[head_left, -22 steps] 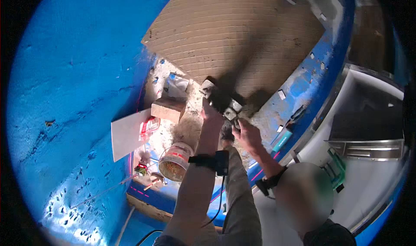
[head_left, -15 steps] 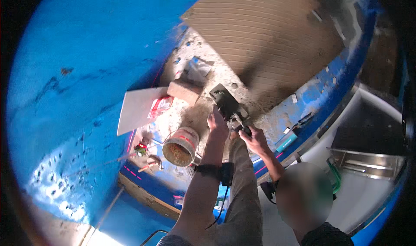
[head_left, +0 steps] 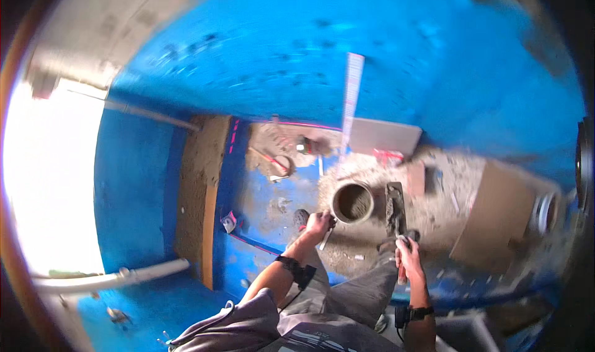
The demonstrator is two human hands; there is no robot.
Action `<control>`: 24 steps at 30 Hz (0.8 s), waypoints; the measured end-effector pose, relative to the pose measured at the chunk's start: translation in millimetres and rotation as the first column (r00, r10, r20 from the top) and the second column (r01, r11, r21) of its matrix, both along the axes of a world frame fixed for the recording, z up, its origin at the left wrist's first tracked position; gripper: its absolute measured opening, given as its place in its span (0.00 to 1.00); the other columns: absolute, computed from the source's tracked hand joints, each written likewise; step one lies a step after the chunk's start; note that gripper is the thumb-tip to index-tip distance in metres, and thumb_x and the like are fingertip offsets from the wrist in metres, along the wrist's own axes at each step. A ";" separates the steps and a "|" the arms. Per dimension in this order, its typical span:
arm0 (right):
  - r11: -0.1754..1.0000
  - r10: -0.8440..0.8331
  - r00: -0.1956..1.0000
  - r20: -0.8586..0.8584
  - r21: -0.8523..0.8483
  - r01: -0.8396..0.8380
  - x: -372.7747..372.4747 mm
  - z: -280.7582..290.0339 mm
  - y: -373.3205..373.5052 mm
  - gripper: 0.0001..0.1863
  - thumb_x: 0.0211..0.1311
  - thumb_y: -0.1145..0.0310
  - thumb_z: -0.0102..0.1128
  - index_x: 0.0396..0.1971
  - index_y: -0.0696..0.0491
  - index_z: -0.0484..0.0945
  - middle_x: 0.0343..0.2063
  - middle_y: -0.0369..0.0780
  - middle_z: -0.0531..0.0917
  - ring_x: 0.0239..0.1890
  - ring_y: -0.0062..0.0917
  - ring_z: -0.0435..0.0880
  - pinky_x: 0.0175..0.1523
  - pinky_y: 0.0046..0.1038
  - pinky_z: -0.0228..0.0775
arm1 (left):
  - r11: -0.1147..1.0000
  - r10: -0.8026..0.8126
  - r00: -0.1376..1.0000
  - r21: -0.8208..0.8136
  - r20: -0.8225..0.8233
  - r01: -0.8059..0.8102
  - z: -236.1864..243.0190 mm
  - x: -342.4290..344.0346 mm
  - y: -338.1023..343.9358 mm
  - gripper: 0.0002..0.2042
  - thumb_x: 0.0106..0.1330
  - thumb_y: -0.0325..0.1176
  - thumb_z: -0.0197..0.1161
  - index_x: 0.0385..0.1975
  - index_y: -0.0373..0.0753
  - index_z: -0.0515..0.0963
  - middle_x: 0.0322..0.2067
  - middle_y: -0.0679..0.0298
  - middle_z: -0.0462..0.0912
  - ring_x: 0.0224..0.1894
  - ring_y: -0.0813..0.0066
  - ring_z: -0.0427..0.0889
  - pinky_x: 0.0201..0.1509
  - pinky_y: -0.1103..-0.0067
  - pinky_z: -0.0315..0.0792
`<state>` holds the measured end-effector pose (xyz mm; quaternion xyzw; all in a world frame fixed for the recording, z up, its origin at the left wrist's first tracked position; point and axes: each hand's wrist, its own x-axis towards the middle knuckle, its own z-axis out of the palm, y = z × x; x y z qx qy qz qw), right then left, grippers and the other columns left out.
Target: Measure and cut a ceramic tile using a manual tile cutter during floor renovation.
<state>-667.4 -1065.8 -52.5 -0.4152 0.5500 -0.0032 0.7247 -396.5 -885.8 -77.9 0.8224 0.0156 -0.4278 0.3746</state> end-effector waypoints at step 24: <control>0.008 0.987 0.150 -0.057 -0.916 -0.402 841.6 108.6 716.1 0.12 0.56 0.72 0.67 0.37 0.59 0.75 0.22 0.40 0.77 0.21 0.25 0.74 0.29 0.29 0.66 | -0.082 0.996 -0.087 0.331 0.000 -0.940 -30.0 -48.4 718.3 0.10 0.58 0.29 0.61 0.17 0.35 0.70 0.17 0.64 0.74 0.20 0.77 0.72 0.24 0.73 0.69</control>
